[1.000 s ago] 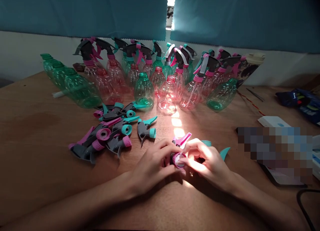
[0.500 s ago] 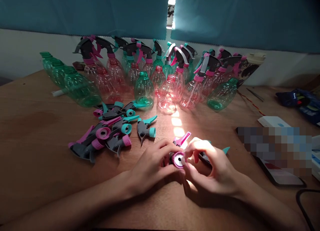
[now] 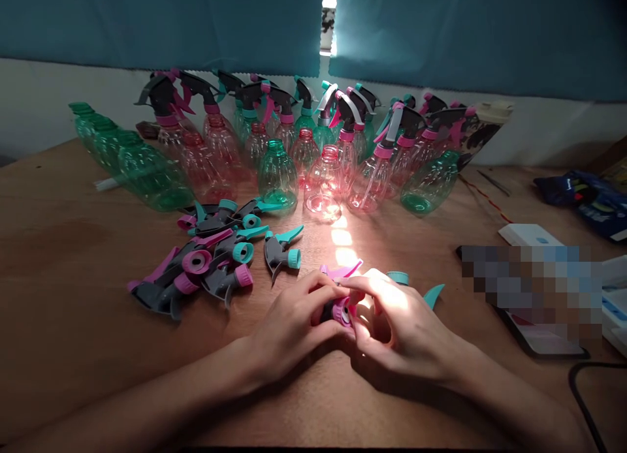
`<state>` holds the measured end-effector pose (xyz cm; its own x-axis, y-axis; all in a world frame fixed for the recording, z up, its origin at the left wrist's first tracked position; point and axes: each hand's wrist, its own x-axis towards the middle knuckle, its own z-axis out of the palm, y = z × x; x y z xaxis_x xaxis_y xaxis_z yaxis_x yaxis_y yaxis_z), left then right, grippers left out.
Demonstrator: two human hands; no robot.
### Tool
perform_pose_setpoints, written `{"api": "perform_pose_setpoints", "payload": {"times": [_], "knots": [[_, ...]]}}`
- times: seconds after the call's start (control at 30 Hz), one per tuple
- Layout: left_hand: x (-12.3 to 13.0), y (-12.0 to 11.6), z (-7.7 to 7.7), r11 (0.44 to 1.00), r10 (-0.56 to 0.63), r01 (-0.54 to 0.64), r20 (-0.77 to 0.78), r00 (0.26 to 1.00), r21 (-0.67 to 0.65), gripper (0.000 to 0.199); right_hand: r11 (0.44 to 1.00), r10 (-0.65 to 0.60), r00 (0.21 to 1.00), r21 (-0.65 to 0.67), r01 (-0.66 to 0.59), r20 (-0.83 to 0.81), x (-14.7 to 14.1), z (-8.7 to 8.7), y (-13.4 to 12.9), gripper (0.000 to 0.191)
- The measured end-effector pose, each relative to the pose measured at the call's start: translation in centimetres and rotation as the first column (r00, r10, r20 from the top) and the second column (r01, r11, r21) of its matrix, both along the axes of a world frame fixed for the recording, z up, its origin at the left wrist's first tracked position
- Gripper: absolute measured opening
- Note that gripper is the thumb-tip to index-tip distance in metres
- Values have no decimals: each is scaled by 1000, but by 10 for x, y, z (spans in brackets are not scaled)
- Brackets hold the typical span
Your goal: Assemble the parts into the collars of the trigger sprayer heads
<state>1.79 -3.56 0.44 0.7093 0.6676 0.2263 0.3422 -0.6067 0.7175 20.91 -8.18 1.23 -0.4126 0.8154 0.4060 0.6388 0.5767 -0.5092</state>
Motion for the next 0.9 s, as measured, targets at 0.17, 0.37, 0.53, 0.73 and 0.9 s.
{"api": "perform_pose_setpoints", "payload": {"times": [0.17,0.37,0.53,0.73,0.9], "knots": [[2,-1,0,1000,15,-14,30,999,-23,25,1000,-5,999,-21,4,-43,2,-2,-1,50],[2,0,0,998,1,0,22,1000,-58,24,1000,-12,999,0,12,-44,2,-4,0,56],[1,2,-1,997,-17,18,7,1000,-73,24,997,-28,994,68,35,-109,-2,-8,-1,62],[0,5,1,994,-67,69,26,997,-83,23,981,-6,991,192,31,-132,1,-11,0,70],[-1,3,2,995,-65,68,44,997,-74,24,996,37,995,84,-30,-90,6,-1,1,57]]}}
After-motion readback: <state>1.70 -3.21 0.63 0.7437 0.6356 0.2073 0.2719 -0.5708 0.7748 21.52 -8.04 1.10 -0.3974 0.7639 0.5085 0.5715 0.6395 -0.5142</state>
